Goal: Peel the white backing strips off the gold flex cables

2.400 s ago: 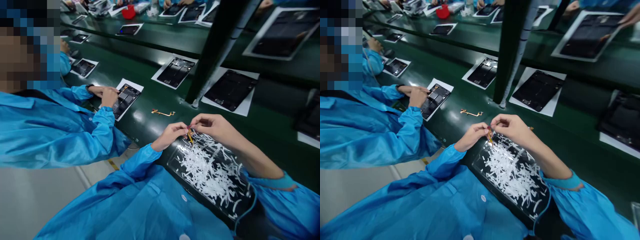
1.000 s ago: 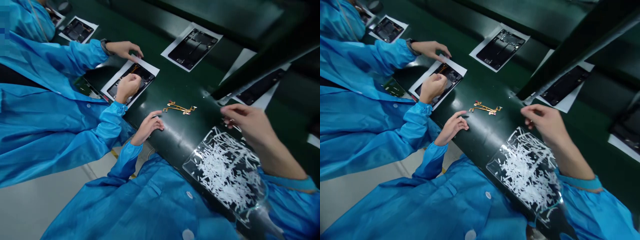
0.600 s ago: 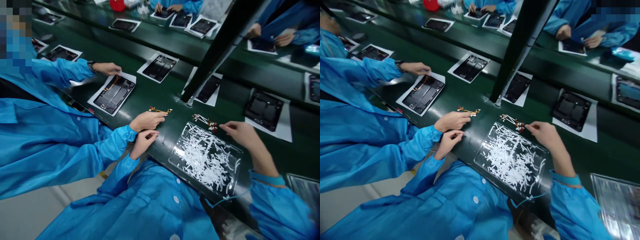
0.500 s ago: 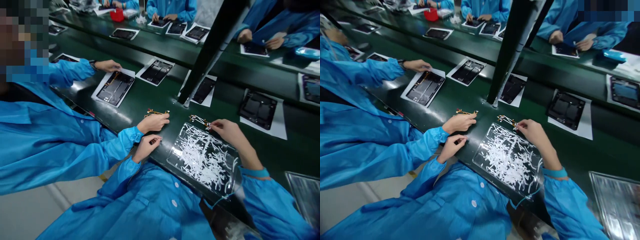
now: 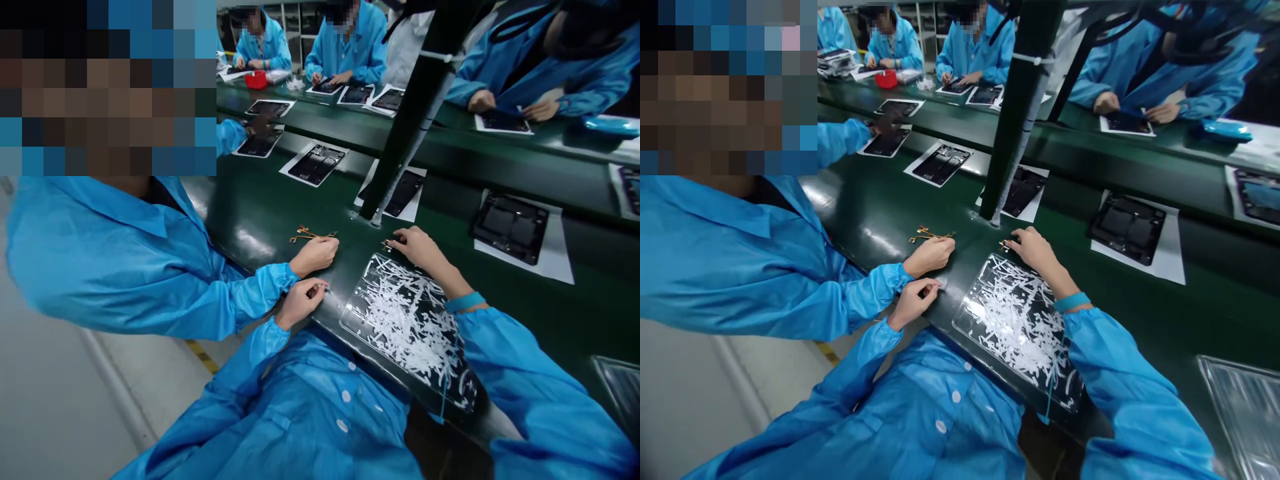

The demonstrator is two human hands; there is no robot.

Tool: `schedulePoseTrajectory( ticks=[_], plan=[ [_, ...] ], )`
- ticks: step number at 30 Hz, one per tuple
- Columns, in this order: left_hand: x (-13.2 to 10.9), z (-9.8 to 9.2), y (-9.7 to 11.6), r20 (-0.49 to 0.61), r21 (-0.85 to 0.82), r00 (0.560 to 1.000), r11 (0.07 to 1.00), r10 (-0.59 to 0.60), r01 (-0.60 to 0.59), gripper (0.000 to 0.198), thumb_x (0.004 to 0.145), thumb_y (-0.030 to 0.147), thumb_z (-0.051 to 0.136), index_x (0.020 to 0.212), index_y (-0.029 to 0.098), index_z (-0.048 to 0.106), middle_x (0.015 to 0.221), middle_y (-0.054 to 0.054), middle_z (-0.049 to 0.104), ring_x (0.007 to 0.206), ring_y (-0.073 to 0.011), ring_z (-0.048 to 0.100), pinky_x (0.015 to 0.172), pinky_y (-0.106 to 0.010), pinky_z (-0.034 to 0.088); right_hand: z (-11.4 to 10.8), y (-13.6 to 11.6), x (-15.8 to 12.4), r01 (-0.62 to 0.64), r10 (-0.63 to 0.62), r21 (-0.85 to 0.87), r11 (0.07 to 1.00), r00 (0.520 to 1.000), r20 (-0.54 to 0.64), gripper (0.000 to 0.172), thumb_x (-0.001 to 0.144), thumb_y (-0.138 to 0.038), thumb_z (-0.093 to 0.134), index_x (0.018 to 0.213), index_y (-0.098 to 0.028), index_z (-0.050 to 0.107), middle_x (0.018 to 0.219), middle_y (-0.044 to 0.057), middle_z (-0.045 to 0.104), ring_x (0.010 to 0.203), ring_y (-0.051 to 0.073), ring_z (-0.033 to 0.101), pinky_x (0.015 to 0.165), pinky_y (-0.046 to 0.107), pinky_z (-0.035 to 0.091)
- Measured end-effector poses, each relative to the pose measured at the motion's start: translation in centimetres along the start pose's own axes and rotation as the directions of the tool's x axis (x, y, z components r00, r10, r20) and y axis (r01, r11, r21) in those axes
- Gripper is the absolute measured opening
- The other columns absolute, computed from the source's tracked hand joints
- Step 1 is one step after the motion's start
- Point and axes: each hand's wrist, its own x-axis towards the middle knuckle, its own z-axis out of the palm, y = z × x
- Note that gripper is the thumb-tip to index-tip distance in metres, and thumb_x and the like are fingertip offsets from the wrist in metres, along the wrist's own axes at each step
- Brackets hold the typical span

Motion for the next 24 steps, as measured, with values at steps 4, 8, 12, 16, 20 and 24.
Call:
schedulePoseTrajectory(
  ticks=[4, 8, 12, 16, 20, 24],
  plan=[
    [0.1, 0.1, 0.2, 0.008, 0.092, 0.998, 0.993, 0.07, -0.07, 0.02, 0.094, 0.017, 0.053, 0.098, 0.02, 0.073, 0.07, 0.002, 0.069, 0.059, -0.0119, 0.064, 0.057, -0.02, 0.052, 0.0, 0.6, 1.7, -0.026, 0.019, 0.05, 0.998, 0.99, 0.14, 0.027, 0.098, -0.04, 0.064, 0.111, -0.016, 0.067, 0.11, 0.006, 0.068, 0.094, 0.018, 0.066, 0.084, 0.038, 0.058],
    [0.7, 0.4, 0.1, 0.036, 0.264, 0.987, 0.951, 0.156, -0.16, 0.019, 0.095, 0.013, 0.053, 0.099, 0.014, 0.072, 0.07, 0.001, 0.069, 0.058, -0.0093, 0.064, 0.057, -0.017, 0.052, -0.6, 1.8, 2.4, -0.047, 0.025, 0.11, 0.993, 0.98, 0.197, 0.027, 0.099, -0.04, 0.063, 0.107, -0.015, 0.067, 0.104, 0.004, 0.069, 0.089, 0.017, 0.067, 0.08, 0.035, 0.058],
    [0.7, 0.8, 0.0, 0.114, 0.546, 0.959, 0.79, 0.26, -0.279, 0.022, 0.097, 0.01, 0.05, 0.098, 0.014, 0.072, 0.068, 0.002, 0.069, 0.056, -0.007, 0.063, 0.054, -0.013, 0.051, -2.0, 3.1, 2.3, -0.042, 0.008, 0.193, 0.98, 0.985, 0.174, 0.03, 0.097, -0.045, 0.064, 0.1, -0.015, 0.068, 0.096, 0.003, 0.069, 0.084, 0.016, 0.066, 0.078, 0.034, 0.056],
    [1.6, 0.8, 0.6, 0.26, 0.842, 0.905, 0.378, 0.337, -0.384, 0.02, 0.1, 0.02, 0.054, 0.09, 0.015, 0.07, 0.066, 0.003, 0.065, 0.051, -0.005, 0.057, 0.048, -0.013, 0.049, -3.0, 4.0, 2.1, -0.013, -0.033, 0.31, 0.951, 0.989, 0.141, 0.035, 0.089, -0.051, 0.069, 0.093, -0.017, 0.072, 0.09, 0.005, 0.073, 0.082, 0.018, 0.067, 0.077, 0.032, 0.053],
    [7.2, -0.5, 0.7, 0.406, 0.911, 0.846, -0.227, 0.346, -0.345, 0.013, 0.088, 0.021, 0.061, 0.084, 0.02, 0.073, 0.071, -0.004, 0.063, 0.06, -0.0139, 0.061, 0.037, -0.017, 0.044, -2.8, 4.5, 1.8, 0.001, -0.037, 0.375, 0.927, 0.995, 0.089, 0.038, 0.079, -0.055, 0.071, 0.093, -0.02, 0.077, 0.089, 0.007, 0.077, 0.082, 0.023, 0.069, 0.074, 0.033, 0.05],
    [11.6, -3.0, 0.5, 0.307, 0.952, 0.869, -0.131, 0.388, -0.278, 0.021, 0.083, 0.011, 0.06, 0.099, 0.02, 0.071, 0.088, -0.009, 0.064, 0.09, -0.0203, 0.071, 0.065, -0.021, 0.061, -2.5, 4.3, 1.5, 0.011, -0.016, 0.378, 0.926, 1.0, 0.009, 0.034, 0.077, -0.053, 0.068, 0.085, -0.022, 0.078, 0.086, 0.007, 0.077, 0.082, 0.025, 0.069, 0.073, 0.034, 0.049]
  ],
)
